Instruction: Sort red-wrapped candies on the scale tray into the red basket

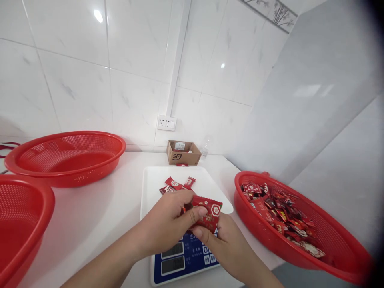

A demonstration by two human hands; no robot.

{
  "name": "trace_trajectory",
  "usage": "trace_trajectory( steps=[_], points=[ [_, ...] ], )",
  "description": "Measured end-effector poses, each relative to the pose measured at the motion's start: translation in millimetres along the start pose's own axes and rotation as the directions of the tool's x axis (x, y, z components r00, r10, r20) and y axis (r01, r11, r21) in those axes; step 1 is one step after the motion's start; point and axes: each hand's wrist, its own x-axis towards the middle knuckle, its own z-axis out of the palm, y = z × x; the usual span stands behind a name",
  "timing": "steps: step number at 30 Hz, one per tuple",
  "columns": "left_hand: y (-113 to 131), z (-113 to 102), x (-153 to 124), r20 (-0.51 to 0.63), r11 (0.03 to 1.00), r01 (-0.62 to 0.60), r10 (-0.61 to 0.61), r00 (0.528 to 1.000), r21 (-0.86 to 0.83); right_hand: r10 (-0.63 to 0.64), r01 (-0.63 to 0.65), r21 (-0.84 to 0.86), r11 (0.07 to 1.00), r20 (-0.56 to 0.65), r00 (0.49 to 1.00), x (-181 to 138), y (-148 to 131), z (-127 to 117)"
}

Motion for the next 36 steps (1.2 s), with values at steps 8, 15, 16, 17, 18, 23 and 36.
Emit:
trace_trajectory(
  steps=[8,15,16,17,18,23,36],
  points=[
    [-3,3,2,-0.008,0.999,-0.019,0.019,1.0,-0.038,0.01,-0.011,-0.014,1.0,-0.052,0.999,-2,-4,-2],
    [-6,-2,3,0.205,0.984,-0.047,0.083,0.975,-0.171,0.049,-0.049,-0.015,0.999,-0.019,0.999,-6,-2,0],
    [-6,-2,3,0.202,0.983,-0.041,0.077,0.976,-0.179,0.053,-0.053,-0.007,0.999,-0.015,0.998,-6,-2,1],
    [-6,-1,3,0.198,0.982,-0.038,0.075,0.977,-0.187,0.057,-0.057,0.004,0.998,-0.01,0.998,-5,-1,1],
    [-6,0,3,0.19,0.98,-0.04,0.078,0.979,-0.197,0.067,-0.067,0.015,0.998,-0.007,0.998,-5,-1,1],
    [-5,4,4,0.157,0.971,-0.064,0.103,0.982,-0.232,0.103,-0.103,0.019,0.994,0.003,0.995,-6,-2,-2],
    [4,14,-6,0.227,0.981,0.01,0.035,0.973,-0.195,0.039,-0.044,-0.056,0.997,-0.084,0.996,-39,11,-2]
  ],
)
